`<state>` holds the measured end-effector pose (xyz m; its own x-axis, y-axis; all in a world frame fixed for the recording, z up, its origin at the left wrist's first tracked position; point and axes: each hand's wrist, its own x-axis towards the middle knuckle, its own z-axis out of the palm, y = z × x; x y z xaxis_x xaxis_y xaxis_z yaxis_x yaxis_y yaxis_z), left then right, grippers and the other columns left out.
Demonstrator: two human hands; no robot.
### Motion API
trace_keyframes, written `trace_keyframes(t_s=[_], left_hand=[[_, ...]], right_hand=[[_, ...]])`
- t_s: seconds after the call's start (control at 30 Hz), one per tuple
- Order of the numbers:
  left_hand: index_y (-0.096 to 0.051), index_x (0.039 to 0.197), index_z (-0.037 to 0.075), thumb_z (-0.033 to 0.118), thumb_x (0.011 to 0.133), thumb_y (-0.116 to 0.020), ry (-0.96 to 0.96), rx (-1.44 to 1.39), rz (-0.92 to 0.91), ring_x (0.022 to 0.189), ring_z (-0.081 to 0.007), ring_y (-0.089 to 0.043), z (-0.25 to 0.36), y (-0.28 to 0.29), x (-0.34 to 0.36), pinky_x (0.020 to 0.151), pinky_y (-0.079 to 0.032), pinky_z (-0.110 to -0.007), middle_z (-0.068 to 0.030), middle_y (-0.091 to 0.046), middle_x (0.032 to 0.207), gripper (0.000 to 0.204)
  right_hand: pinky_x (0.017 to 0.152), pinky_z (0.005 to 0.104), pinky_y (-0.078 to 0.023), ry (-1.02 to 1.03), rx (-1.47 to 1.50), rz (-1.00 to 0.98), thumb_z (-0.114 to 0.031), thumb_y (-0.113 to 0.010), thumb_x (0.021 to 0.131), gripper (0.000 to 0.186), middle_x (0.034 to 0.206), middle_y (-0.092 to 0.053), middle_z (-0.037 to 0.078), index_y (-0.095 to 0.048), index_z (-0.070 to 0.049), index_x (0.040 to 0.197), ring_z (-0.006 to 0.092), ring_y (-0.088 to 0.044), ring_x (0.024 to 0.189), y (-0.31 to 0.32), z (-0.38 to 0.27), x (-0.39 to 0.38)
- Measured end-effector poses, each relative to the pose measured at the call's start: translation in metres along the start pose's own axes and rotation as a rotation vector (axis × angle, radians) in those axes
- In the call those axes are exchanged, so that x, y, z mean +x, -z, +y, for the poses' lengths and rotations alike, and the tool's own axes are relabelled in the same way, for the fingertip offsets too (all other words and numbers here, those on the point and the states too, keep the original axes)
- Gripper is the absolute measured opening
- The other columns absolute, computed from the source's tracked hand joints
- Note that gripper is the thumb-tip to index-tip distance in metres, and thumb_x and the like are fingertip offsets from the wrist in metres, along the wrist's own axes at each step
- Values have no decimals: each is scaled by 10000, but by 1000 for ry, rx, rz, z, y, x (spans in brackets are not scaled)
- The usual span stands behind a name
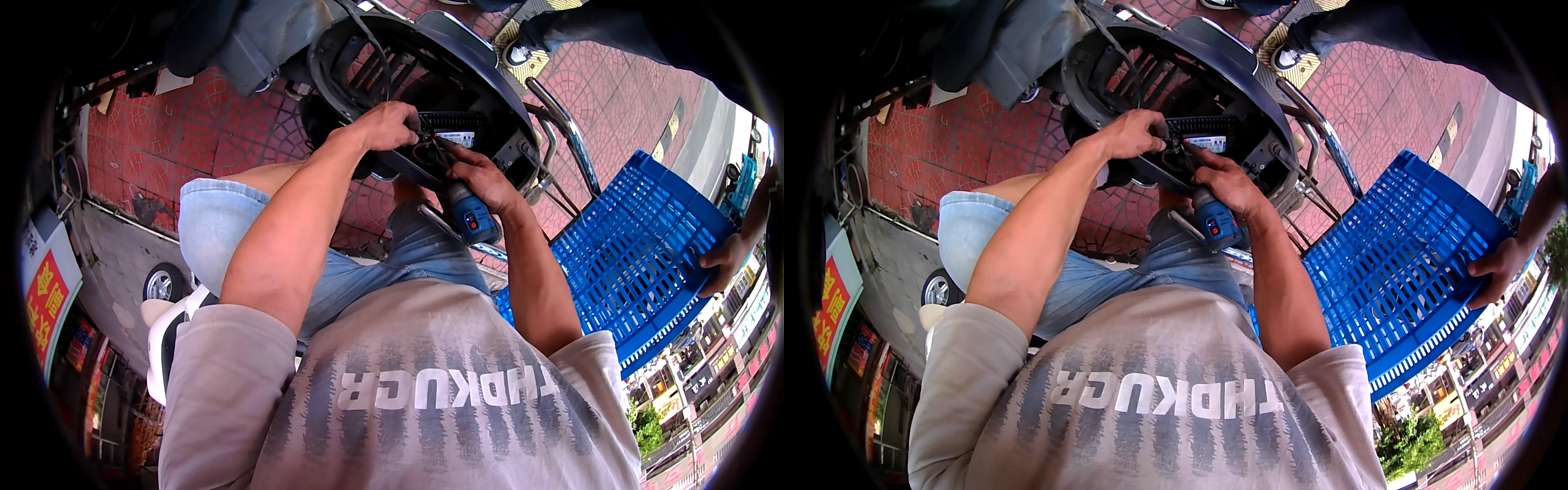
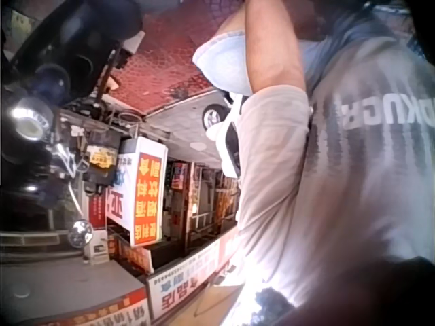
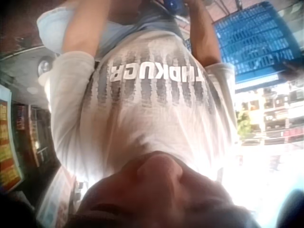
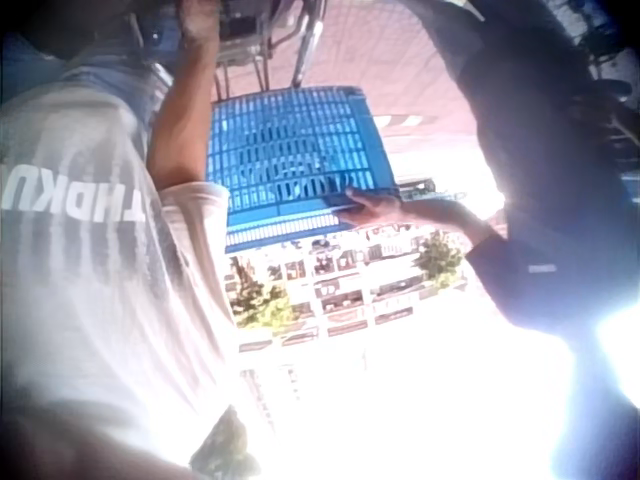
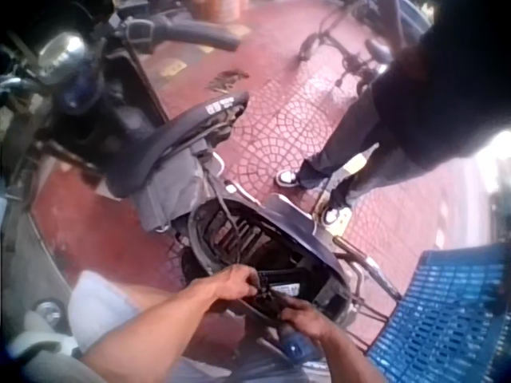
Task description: The person works on the internal components of a scooter's front assembly, using a cordless drill to tighten screws on a black rectangular module. They manipulate wires and adjust the position of the module within the frame. The person then places a blue plastic basket onto the scooter's front rack and walks into a cluttered workshop.
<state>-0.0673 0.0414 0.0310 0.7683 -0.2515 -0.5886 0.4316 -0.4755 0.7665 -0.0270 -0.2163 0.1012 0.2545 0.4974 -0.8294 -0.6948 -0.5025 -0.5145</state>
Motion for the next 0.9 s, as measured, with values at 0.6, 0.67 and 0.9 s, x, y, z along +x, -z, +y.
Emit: trace_keyframes(t_s=[0.6,0.67,0.9], left_hand=[[-808,990,19,178,872,-772,42,0,-110,924,-281,-747,5,2,3,843,-554,-417,-159,-772,914,201],[-810,998,22,170,867,-771,26,0,-122,935,-285,-748,5,3,3,844,-555,-416,-165,-772,921,202],[-808,1014,14,143,850,-777,-53,114,-138,987,-351,-738,1,-2,7,874,-554,-451,-194,-770,946,211]], right_hand=[[862,276,-519,72,-168,33,-116,-606,906,719,1133,-691,60,-515,-128,1618,126,-602,924,-11,-5,-1],[832,274,-529,58,-157,31,-118,-609,905,711,1133,-696,62,-521,-117,1611,130,-617,897,-13,-7,1],[1031,320,-484,7,-150,111,-195,-633,875,709,1233,-710,139,-551,-45,1563,214,-643,1158,-23,-1,8]])
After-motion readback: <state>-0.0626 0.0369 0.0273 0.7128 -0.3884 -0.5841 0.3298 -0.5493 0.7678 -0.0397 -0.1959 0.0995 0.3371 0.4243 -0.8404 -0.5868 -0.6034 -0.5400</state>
